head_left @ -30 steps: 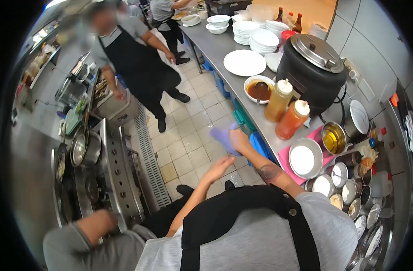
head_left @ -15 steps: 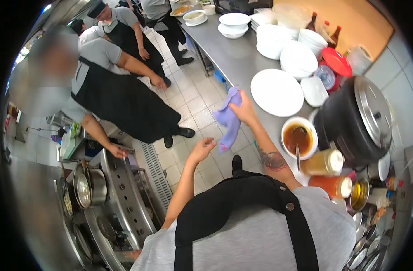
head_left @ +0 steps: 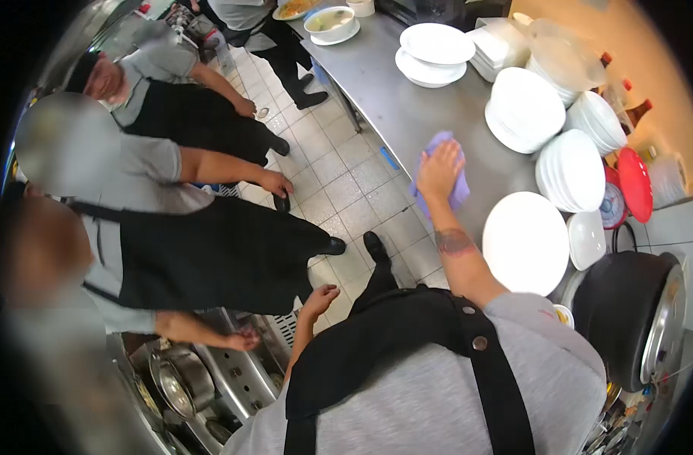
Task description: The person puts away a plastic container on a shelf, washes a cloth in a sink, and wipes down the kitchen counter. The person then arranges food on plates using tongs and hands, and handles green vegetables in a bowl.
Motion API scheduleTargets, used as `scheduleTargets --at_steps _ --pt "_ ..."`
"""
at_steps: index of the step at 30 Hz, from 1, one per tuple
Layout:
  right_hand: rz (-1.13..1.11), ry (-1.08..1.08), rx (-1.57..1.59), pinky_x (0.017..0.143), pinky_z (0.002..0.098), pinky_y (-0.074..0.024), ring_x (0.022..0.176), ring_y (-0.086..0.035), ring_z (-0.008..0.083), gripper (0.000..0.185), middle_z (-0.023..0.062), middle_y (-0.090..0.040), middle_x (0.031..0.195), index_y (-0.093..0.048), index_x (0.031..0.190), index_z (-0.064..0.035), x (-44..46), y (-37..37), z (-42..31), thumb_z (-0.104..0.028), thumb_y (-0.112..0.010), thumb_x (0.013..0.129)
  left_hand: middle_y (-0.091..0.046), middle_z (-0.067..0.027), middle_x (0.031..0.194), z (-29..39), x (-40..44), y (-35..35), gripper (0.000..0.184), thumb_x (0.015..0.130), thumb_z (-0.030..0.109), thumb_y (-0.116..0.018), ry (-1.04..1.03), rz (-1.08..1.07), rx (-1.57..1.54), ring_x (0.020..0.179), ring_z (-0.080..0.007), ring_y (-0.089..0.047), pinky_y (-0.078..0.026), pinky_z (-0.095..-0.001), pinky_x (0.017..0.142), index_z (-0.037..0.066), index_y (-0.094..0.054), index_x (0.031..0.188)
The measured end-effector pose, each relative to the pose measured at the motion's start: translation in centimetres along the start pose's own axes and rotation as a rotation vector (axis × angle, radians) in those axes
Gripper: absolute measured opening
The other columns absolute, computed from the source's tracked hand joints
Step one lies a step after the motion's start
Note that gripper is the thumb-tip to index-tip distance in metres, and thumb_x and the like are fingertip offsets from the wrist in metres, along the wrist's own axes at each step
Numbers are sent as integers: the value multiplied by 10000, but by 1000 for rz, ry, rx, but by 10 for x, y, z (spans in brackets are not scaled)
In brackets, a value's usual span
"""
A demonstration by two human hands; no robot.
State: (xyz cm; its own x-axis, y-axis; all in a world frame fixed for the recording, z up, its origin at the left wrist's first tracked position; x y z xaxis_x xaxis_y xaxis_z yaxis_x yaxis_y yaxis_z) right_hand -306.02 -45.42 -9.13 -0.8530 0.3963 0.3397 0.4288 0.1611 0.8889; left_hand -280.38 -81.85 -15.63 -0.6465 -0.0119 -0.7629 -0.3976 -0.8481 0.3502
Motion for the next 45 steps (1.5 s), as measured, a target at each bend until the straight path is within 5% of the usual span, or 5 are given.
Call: scheduleTargets --at_steps 10,17,24,33,45 --pt "-11 184 132 1094 468 -148 1330 -257 313 580 180 -326 1411 -366 1329 2 174 -132 -199 -360 -455 885 -619 -174 1038 246 197 186 422 864 240 -584 -553 73 174 937 -219 -598 -466 -318 810 -36 -517 1176" --pt "-105 567 418 1037 433 -289 1213 -438 261 308 59 -526 1264 -590 1153 -132 171 -124 -175 -207 -486 873 -604 -195 1088 356 254 214 438 869 268 -577 -644 52 308 931 -273 -615 -478 -338 812 -28 -513 1186" --pt "-155 -290 -246 1081 505 -131 1322 -231 391 605 225 -273 1424 -344 1359 -21 52 -22 -30 -332 -501 865 -600 -140 1112 355 292 220 424 876 267 -567 -398 -280 129 969 -217 -575 -440 -309 847 0 -523 1202" --pt "-199 -129 -80 1079 534 -93 1325 -161 446 743 304 -191 1421 -291 1358 39 259 -138 -210 -431 -524 831 -623 -147 1042 470 381 318 383 872 237 -558 -447 -56 194 963 -218 -582 -447 -315 840 -10 -547 1164" --pt "23 128 -13 1071 468 -201 1303 -308 299 467 115 -357 1407 -428 1314 -93 513 -281 -227 -319 -436 906 -567 -86 1173 511 419 395 421 916 310 -504 -236 -233 -67 1031 -215 -560 -429 -356 854 64 -471 1256"
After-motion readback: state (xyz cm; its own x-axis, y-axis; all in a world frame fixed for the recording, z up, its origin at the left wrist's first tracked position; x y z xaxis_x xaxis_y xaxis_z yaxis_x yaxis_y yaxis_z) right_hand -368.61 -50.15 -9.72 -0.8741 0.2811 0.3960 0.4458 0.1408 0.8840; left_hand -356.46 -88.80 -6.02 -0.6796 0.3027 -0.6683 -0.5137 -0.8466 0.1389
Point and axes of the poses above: each hand's wrist, its own x-axis towards the middle knuckle, its own y-axis out of the back of the hand, z = x × y, the point moved 4 cm from there along x, towards the middle knuckle
